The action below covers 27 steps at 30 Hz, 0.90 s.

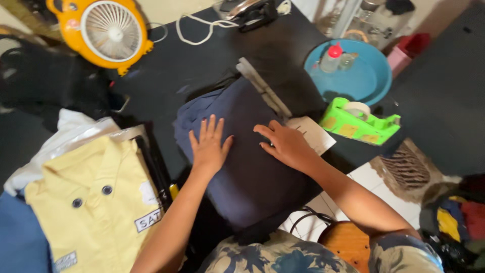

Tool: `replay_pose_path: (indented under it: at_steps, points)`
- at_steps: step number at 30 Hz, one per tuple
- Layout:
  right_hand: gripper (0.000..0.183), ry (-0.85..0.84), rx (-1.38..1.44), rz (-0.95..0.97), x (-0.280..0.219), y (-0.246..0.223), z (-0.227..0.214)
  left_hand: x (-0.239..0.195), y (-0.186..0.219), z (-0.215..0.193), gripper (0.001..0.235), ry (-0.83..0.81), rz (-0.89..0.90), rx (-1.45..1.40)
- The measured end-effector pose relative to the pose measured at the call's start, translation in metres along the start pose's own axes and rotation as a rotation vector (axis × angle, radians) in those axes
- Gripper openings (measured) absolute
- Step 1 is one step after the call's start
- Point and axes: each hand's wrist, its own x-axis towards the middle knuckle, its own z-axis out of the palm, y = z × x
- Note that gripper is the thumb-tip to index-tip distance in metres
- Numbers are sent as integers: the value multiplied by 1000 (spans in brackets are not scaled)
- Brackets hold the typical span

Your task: The person folds various garments, including a black t-shirt, a blue jacket, and yellow shirts, on a table. They use a spray bottle to mist the clothes and a yellow tool to assist with folding, stacking the items neatly.

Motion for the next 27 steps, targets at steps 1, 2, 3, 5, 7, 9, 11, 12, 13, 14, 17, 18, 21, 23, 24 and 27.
replay_pose_path:
  at_steps: [1,2,3,5,7,9,11,12,13,14,17,18,21,23,24,27]
  points:
    - [42,3,-21,6,1,6,0,2,-5,1,70,-28,-20,-10]
    - [41,32,-11,9,3,13,0,5,-8,2,69,-9,-4,-22]
    - [39,54,5,8,2,19,0,4,-11,4,67,5,3,-35]
    - [42,53,9,35,0,31,-1,4,-12,5,66,31,12,-75]
    - [50,8,-13,86,-2,43,-4,5,-9,0,66,56,14,-132]
    - [61,79,62,89,-8,58,-5,2,-1,-7,70,96,34,-67]
    - [69,143,163,102,-14,78,-3,-4,13,-13,73,99,77,-44]
    - [72,172,226,115,-13,91,-2,-8,22,-15,73,82,110,-53]
    - [76,202,289,125,-11,105,-1,-11,33,-16,74,68,143,-61]
    - [76,163,270,200,-7,120,2,-14,45,-15,75,75,172,-51]
    - [76,98,232,344,5,160,16,-27,78,-6,76,56,216,-28]
    - [75,110,231,333,9,170,24,-30,86,-2,75,27,199,-25]
    - [75,97,137,455,29,200,43,-33,90,5,74,41,166,-39]
    - [75,79,54,563,45,223,51,-33,88,10,73,52,162,-62]
    - [74,78,19,601,55,236,52,-33,86,12,73,47,165,-74]
    - [73,-14,-100,759,82,267,56,-34,85,13,73,40,157,-77]
